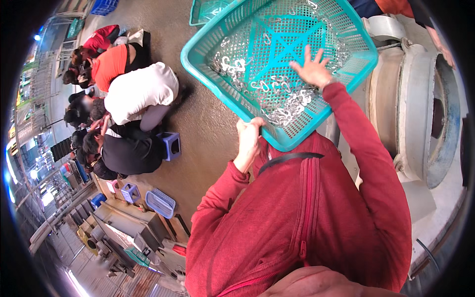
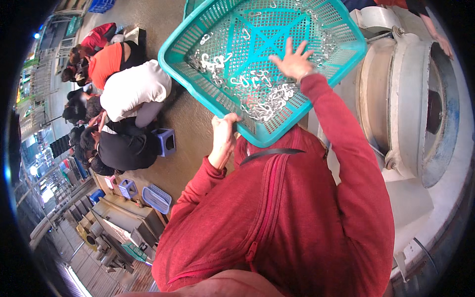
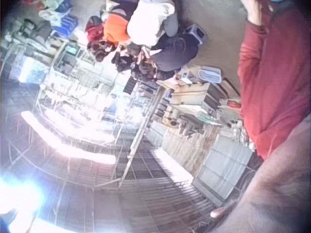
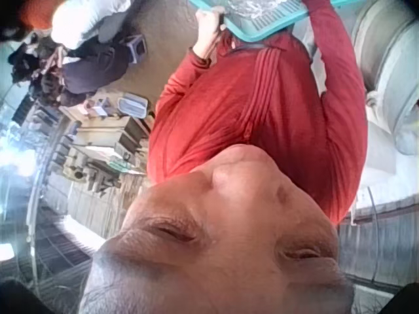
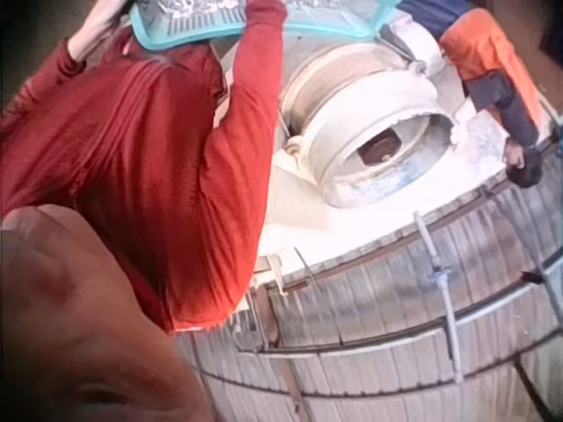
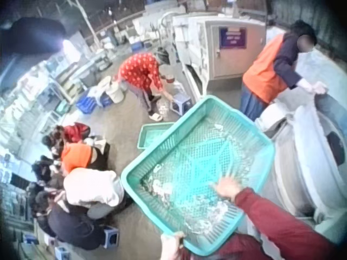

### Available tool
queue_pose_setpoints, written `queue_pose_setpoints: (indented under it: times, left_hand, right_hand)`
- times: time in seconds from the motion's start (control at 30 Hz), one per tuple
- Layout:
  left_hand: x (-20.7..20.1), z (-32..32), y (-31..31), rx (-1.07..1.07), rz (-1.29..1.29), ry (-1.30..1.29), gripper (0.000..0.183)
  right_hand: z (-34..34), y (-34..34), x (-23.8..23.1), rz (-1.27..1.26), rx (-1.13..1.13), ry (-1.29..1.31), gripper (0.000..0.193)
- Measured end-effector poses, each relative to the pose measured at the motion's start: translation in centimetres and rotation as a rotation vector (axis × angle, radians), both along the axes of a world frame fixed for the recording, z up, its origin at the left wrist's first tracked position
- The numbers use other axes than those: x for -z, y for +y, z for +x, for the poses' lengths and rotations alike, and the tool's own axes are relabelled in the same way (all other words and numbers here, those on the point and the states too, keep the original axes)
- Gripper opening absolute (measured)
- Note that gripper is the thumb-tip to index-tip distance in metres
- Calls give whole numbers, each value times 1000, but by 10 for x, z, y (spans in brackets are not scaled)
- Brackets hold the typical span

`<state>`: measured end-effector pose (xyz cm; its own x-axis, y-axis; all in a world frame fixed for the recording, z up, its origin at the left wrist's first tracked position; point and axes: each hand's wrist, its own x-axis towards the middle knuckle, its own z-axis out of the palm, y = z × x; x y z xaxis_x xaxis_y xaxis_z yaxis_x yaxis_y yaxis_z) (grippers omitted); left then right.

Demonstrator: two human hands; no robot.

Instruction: The person picks up metal parts from a basket and drops them one at a time into a rotating centrifugal finishing machine filled with liquid. The person then empties the remaining parts from the basket into the machine.

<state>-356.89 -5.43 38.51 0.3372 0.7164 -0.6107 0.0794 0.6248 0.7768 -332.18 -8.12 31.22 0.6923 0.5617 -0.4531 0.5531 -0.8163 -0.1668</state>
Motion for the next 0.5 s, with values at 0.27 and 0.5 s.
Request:
queue_pose_setpoints:
  times: [0.27,0.5]
  left_hand:
    - [3,-17,16,88,16,144,14]
    - [4,-6,29,164,-58,50,21]
  right_hand:
    - [-119,-49,-12,346,-704,-47,78]
    - [-93,-25,-8,446,-213,316,34]
